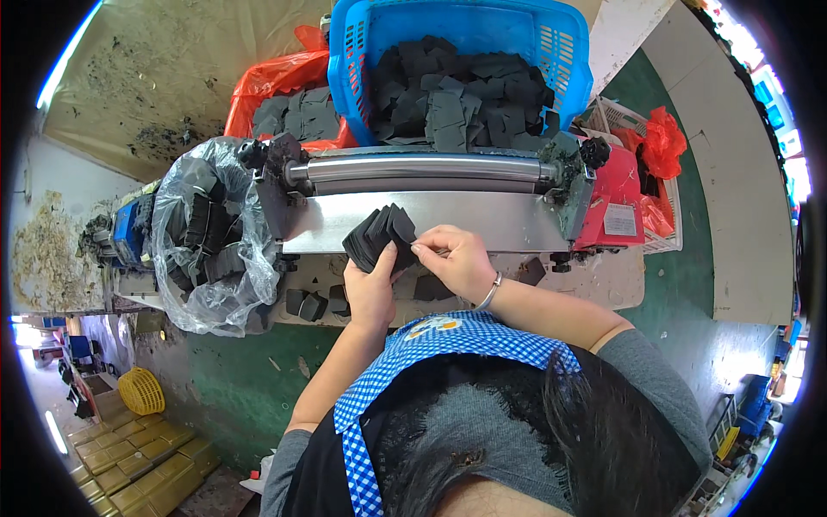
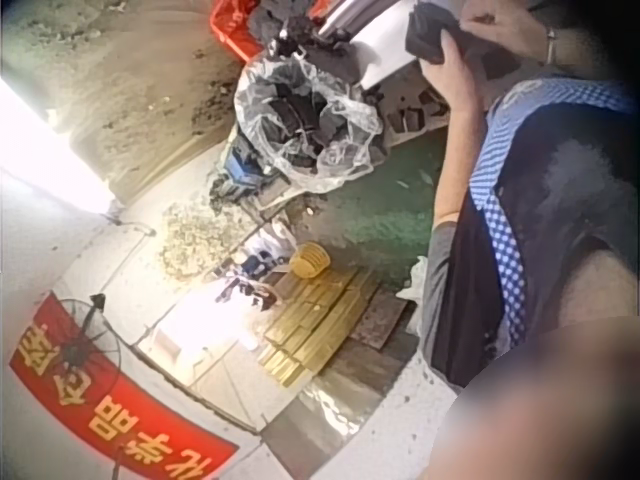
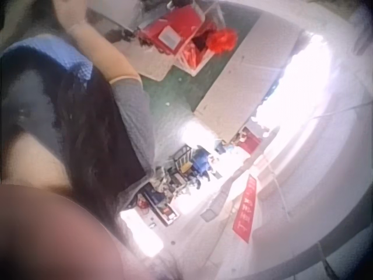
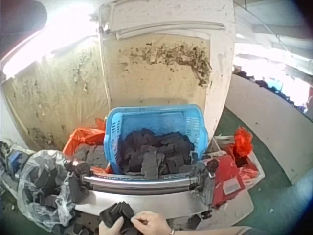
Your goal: The recorder is feeding pre-cut shoe components through a roller machine, likely for skiving or applying adhesive.
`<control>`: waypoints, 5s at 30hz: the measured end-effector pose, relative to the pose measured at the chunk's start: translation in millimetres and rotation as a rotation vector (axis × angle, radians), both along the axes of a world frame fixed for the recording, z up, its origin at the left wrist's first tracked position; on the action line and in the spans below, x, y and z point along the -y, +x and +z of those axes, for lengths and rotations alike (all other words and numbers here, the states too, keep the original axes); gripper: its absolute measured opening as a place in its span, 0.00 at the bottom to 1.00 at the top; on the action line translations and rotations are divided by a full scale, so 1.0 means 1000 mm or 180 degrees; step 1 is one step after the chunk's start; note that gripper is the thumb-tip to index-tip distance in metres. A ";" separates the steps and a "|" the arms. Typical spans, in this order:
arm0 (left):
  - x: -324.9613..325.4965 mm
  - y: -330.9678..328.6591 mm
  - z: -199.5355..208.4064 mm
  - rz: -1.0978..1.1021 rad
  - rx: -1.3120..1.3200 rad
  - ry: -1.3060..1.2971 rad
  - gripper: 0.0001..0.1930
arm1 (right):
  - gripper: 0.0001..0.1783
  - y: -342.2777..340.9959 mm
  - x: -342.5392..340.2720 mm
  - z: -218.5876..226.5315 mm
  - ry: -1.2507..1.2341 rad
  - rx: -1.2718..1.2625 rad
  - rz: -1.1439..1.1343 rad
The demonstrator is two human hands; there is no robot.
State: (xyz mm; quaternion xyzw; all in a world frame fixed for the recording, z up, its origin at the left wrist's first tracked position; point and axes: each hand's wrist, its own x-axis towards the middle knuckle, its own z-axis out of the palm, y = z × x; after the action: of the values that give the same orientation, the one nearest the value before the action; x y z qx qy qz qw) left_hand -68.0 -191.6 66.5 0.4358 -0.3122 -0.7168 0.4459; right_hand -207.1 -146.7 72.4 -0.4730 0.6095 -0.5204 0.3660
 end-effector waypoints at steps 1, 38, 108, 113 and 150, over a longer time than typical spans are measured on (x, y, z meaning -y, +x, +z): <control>0.000 0.000 0.000 -0.0002 0.0002 0.0001 0.12 | 0.07 -0.001 0.000 -0.002 0.0001 0.0002 -0.0002; 0.007 -0.008 -0.017 -0.0149 0.0779 -0.0645 0.14 | 0.11 -0.012 0.020 -0.019 0.1452 0.1823 0.0267; 0.012 -0.005 -0.001 -0.0220 0.0125 0.0247 0.10 | 0.14 -0.025 0.023 -0.023 0.0691 0.0311 0.0569; 0.022 0.009 -0.007 -0.0319 0.0196 0.0245 0.10 | 0.13 -0.053 0.037 -0.029 0.1773 0.2211 -0.0897; 0.032 0.013 -0.003 -0.0746 0.0337 0.0134 0.09 | 0.13 -0.033 0.029 -0.011 0.1506 0.1785 -0.0936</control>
State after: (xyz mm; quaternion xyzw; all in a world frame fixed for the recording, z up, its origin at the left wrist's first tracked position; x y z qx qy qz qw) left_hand -55.3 -223.6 63.4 0.4429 -0.3689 -0.7463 0.3328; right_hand -239.8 -176.0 61.0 -0.1228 0.6502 -0.5215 0.5387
